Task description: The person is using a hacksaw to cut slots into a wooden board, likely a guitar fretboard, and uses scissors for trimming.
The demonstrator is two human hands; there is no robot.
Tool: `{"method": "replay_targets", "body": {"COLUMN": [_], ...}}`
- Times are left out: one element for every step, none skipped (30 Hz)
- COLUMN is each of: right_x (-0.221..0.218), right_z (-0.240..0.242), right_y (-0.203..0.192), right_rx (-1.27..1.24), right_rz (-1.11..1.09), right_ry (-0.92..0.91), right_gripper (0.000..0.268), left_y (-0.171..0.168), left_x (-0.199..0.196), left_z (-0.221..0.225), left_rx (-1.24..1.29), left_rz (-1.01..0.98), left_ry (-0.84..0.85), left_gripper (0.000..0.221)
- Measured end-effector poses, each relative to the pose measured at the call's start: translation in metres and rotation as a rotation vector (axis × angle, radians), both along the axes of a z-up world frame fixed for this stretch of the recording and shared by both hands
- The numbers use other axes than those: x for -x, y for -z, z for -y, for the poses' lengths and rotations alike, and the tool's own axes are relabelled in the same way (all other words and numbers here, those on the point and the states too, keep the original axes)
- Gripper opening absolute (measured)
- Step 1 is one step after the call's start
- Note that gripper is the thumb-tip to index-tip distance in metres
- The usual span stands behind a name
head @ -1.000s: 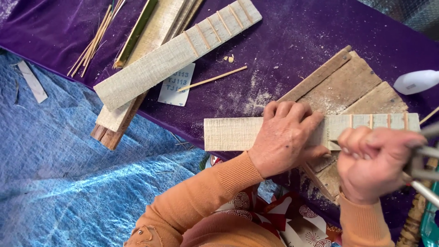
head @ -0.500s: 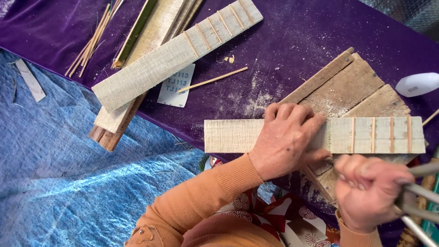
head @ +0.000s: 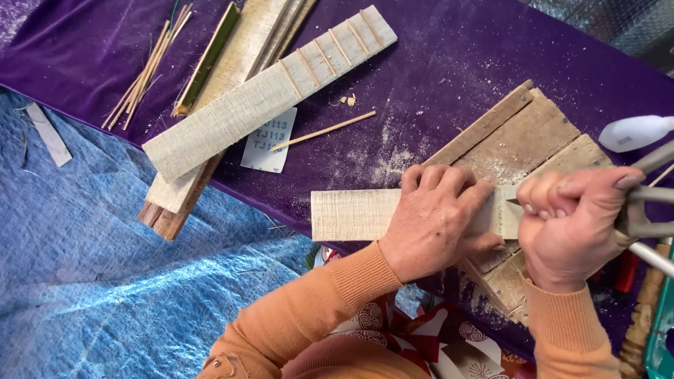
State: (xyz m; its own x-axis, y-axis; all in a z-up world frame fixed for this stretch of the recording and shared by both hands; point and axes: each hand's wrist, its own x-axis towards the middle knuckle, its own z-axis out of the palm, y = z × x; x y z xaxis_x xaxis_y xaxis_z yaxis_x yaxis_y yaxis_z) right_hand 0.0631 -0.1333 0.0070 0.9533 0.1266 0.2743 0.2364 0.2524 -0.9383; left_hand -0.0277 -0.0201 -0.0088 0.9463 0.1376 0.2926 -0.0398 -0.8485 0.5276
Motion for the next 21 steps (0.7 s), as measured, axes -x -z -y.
{"method": "replay_targets", "body": {"right_x": [0.001, 0.001, 0.0, 0.0, -0.001, -0.002, -0.004, -0.005, -0.005, -0.005, -0.005, -0.005, -0.005, -0.004, -0.002, -0.001, 0.001, 0.003, 0.005, 0.006, 0.008], "right_z": [-0.002, -0.005, -0.005, -0.007, -0.008, -0.009, -0.009, -0.009, -0.01, -0.009, -0.009, -0.009, -0.009, -0.009, -0.008, -0.008, -0.007, -0.003, 0.0, 0.004, 0.006], "right_y": [-0.002, -0.005, -0.005, -0.005, -0.004, -0.003, -0.002, -0.001, 0.001, 0.002, 0.004, 0.004, 0.004, 0.003, 0.002, 0.002, 0.001, 0.004, 0.006, 0.009, 0.011], "right_rx": [0.008, 0.014, 0.015, 0.013, 0.011, 0.01, -0.001, -0.011, -0.011, -0.007, -0.003, -0.002, 0.007, 0.017, 0.02, 0.023, 0.027, 0.027, 0.046, 0.061, 0.06], "right_rz": [-0.001, 0.001, 0.002, -0.003, -0.008, -0.009, -0.025, -0.041, -0.042, -0.035, -0.029, -0.03, -0.032, -0.035, -0.038, -0.031, -0.023, -0.024, 0.044, 0.115, 0.116], "right_ry": [0.002, 0.002, 0.003, 0.012, 0.02, 0.018, 0.004, -0.008, -0.01, -0.011, -0.013, -0.013, -0.013, -0.014, -0.013, -0.021, -0.029, -0.029, -0.062, -0.094, -0.096], "right_gripper": [0.061, 0.061, 0.061, 0.061, 0.062, 0.062, 0.062, 0.062, 0.062, 0.061, 0.06, 0.06, 0.06, 0.061, 0.061, 0.061, 0.062, 0.062, 0.058, 0.054, 0.054], "left_y": [-0.001, -0.002, -0.001, -0.001, -0.001, -0.001, -0.001, -0.001, -0.001, -0.001, -0.001, -0.001, -0.001, -0.001, -0.001, 0.0, 0.0, 0.001, 0.001, 0.001, 0.001], "left_x": [0.0, 0.0, 0.0, 0.0, 0.0, 0.0, 0.0, 0.001, 0.0, 0.0, 0.0, 0.0, 0.0, 0.001, 0.0, 0.0, 0.0, 0.0, 0.0, 0.0, -0.001], "left_z": [0.0, -0.001, 0.0, 0.0, 0.0, 0.0, 0.001, 0.001, 0.001, 0.001, 0.001, 0.001, 0.001, 0.001, 0.001, 0.001, 0.001, 0.001, 0.002, 0.001, 0.001], "left_rx": [-0.006, -0.014, -0.013, -0.017, -0.02, -0.021, -0.026, -0.031, -0.03, -0.027, -0.024, -0.022, -0.034, -0.045, -0.042, -0.033, -0.025, -0.024, -0.013, -0.003, -0.004], "left_rz": [0.0, 0.003, 0.004, 0.008, 0.012, 0.011, 0.038, 0.065, 0.064, 0.063, 0.061, 0.06, 0.067, 0.072, 0.069, 0.06, 0.052, 0.051, 0.042, 0.036, 0.037], "left_ry": [-0.001, -0.003, -0.002, -0.007, -0.013, -0.015, -0.032, -0.048, -0.05, -0.051, -0.053, -0.052, -0.054, -0.055, -0.055, -0.051, -0.048, -0.049, -0.043, -0.039, -0.041], "left_gripper": [0.071, 0.071, 0.071, 0.072, 0.074, 0.074, 0.073, 0.072, 0.072, 0.072, 0.071, 0.071, 0.073, 0.075, 0.075, 0.075, 0.074, 0.074, 0.074, 0.073, 0.073]}}
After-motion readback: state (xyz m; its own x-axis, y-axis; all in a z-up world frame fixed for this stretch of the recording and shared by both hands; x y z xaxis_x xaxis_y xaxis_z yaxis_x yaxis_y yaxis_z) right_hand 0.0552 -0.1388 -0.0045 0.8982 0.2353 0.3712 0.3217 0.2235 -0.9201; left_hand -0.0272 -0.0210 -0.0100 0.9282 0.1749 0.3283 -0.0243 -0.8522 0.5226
